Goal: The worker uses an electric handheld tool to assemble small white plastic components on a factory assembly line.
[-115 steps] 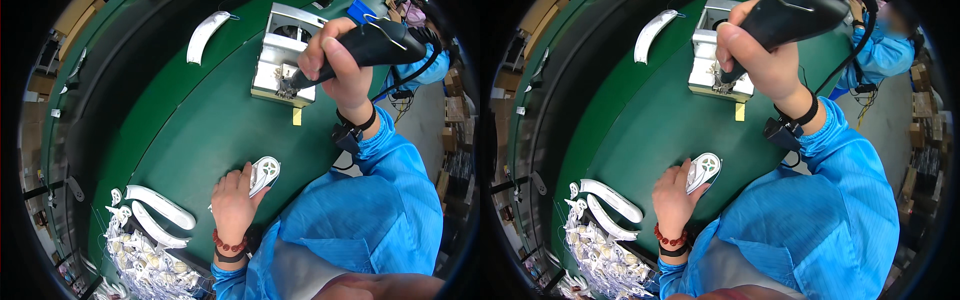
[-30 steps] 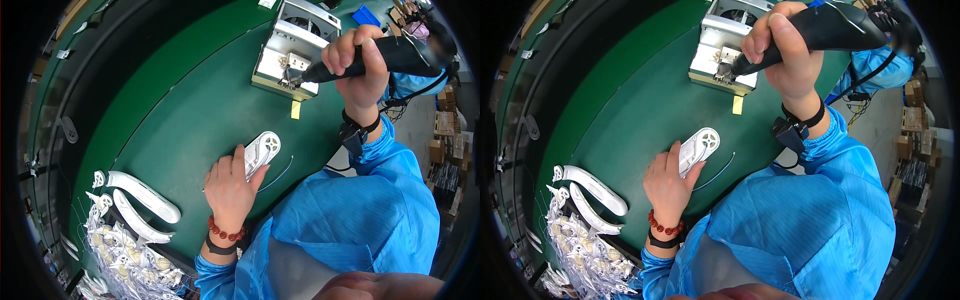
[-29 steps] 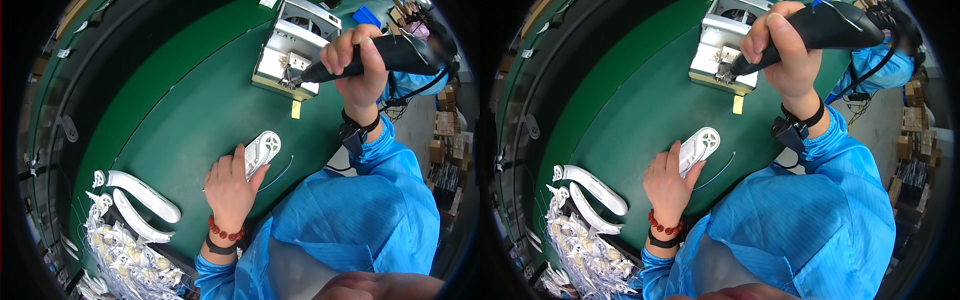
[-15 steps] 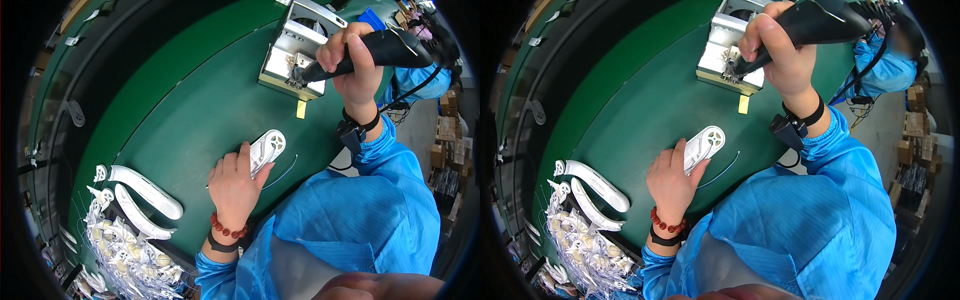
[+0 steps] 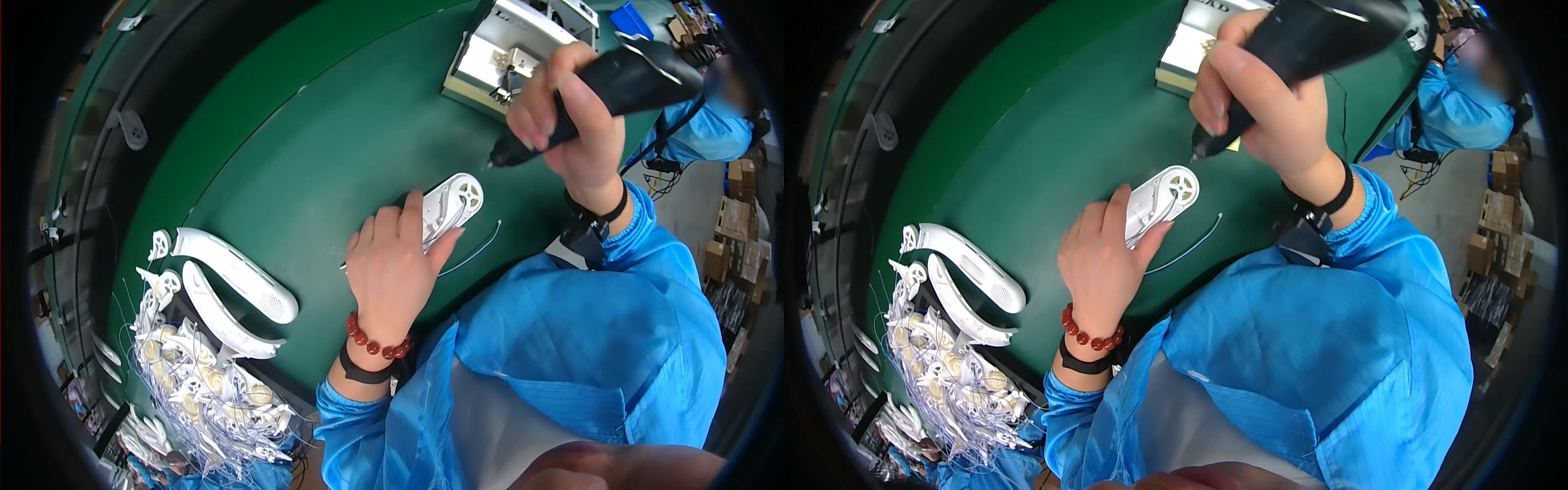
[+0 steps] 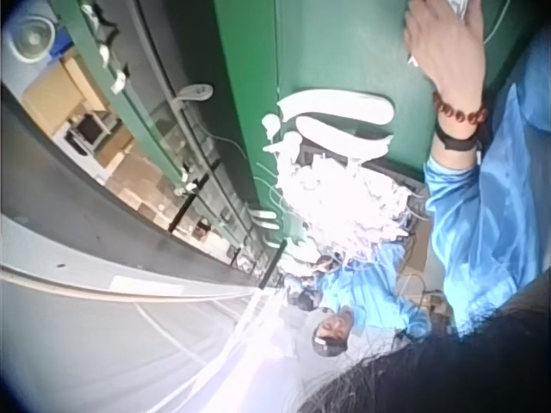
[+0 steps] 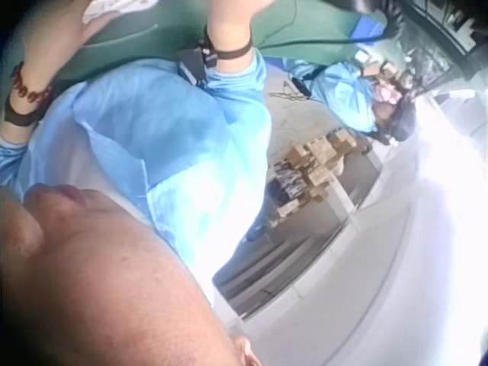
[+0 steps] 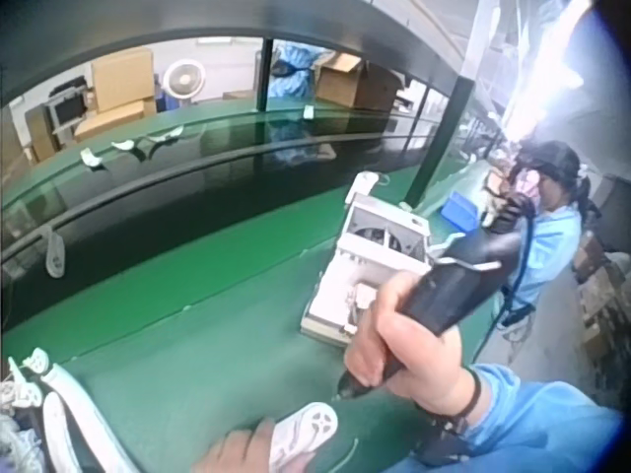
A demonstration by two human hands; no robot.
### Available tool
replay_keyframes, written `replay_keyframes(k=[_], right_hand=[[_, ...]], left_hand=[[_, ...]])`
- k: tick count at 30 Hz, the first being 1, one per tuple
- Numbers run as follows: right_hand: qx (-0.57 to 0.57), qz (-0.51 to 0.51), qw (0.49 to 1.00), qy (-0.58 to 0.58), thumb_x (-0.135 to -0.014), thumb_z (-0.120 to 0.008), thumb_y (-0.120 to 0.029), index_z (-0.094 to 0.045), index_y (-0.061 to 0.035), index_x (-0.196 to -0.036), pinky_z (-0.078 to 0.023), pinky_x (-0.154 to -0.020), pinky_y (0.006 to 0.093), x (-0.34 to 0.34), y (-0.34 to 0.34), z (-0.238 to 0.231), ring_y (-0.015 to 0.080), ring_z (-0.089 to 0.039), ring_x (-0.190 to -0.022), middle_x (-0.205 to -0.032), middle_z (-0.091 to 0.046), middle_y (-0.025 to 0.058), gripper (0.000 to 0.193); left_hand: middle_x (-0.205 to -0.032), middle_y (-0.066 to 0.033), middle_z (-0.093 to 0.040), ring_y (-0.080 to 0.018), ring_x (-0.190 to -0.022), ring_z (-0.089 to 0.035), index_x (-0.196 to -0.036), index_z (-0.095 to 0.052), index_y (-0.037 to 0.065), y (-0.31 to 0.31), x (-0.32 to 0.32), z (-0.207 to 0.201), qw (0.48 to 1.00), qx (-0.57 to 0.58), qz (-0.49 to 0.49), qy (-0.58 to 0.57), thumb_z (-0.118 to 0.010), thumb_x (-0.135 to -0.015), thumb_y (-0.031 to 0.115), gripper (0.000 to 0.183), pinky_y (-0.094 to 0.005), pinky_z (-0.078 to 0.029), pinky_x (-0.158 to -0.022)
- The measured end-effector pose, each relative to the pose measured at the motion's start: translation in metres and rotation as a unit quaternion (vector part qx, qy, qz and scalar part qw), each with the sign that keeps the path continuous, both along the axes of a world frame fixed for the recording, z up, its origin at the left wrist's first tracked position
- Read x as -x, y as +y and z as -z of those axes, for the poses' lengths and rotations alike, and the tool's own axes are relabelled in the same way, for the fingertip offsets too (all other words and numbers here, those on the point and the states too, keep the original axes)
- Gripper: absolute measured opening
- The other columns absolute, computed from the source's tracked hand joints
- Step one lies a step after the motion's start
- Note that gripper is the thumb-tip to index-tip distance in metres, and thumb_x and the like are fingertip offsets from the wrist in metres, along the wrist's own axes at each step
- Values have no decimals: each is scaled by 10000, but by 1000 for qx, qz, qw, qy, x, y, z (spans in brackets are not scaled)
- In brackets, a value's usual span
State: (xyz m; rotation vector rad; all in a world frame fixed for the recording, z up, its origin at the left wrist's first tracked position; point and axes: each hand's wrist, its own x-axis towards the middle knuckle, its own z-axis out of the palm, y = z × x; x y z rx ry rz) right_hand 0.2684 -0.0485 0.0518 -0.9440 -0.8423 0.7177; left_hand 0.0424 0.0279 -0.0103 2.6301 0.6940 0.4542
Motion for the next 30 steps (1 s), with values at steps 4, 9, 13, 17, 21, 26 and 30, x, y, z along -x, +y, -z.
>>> replay_keyframes(k=[4, 9, 13, 17, 21, 26, 30], right_hand=[[-40, -63, 997, 35, -955, -551, -115, -474, -9, -942, -448, -503, 310, 25, -6, 6, 153, -502, -510, -631, -548, 101, 132], [-32, -52, 998, 18, -944, -564, -77, -481, -1, -961, -453, -497, 287, 36, -12, 13, 137, -521, -524, -635, -569, 97, 114], [-38, -60, 997, -9, -952, -575, -78, -479, 1, -981, -459, -501, 281, 39, -14, 19, 132, -538, -531, -639, -583, 98, 128], [-31, -52, 998, -10, -954, -575, -75, -476, 4, -984, -462, -505, 280, 40, -14, 17, 131, -544, -531, -638, -586, 99, 131], [-22, -50, 998, -13, -954, -575, -75, -473, 9, -984, -459, -503, 280, 39, -15, 20, 130, -540, -526, -635, -585, 99, 135], [-10, -68, 997, -19, -962, -563, -86, -465, 3, -980, -459, -509, 278, 36, -16, 23, 128, -545, -540, -651, -588, 101, 134], [-35, -86, 995, -22, -941, -591, -93, -446, -9, -967, -470, -542, 277, 38, -19, 26, 125, -556, -577, -690, -596, 103, 169]], left_hand=[[-846, -64, -619, -258, -715, -628, -1144, -681, 65, 1, 1, 1, 1000, 1, 3, -6, -808, -739, 436, 563, -368, -498, -605], [-845, -66, -622, -260, -716, -629, -1144, -681, 60, 0, 0, 2, 1000, 6, 6, -4, -813, -729, 437, 576, -368, -499, -607], [-834, -46, -572, -226, -741, -602, -1140, -659, 51, -1, 1, 3, 1000, 4, 5, -2, -783, -734, 457, 587, -359, -470, -634], [-845, -46, -580, -225, -743, -603, -1141, -659, 52, -1, 1, 4, 1000, -3, 4, 1, -781, -732, 465, 594, -357, -469, -631], [-850, -45, -585, -224, -739, -603, -1143, -659, 54, 1, 0, 4, 1000, -10, 6, -7, -781, -732, 465, 594, -358, -468, -628], [-845, -46, -621, -239, -719, -633, -1133, -695, 80, 0, -1, 0, 1000, -4, -1, 1, -829, -699, 431, 573, -366, -499, -614], [-838, -39, -612, -233, -716, -629, -1144, -700, 95, 0, -1, 0, 1000, 2, 5, -1, -827, -702, 425, 566, -362, -495, -613]])
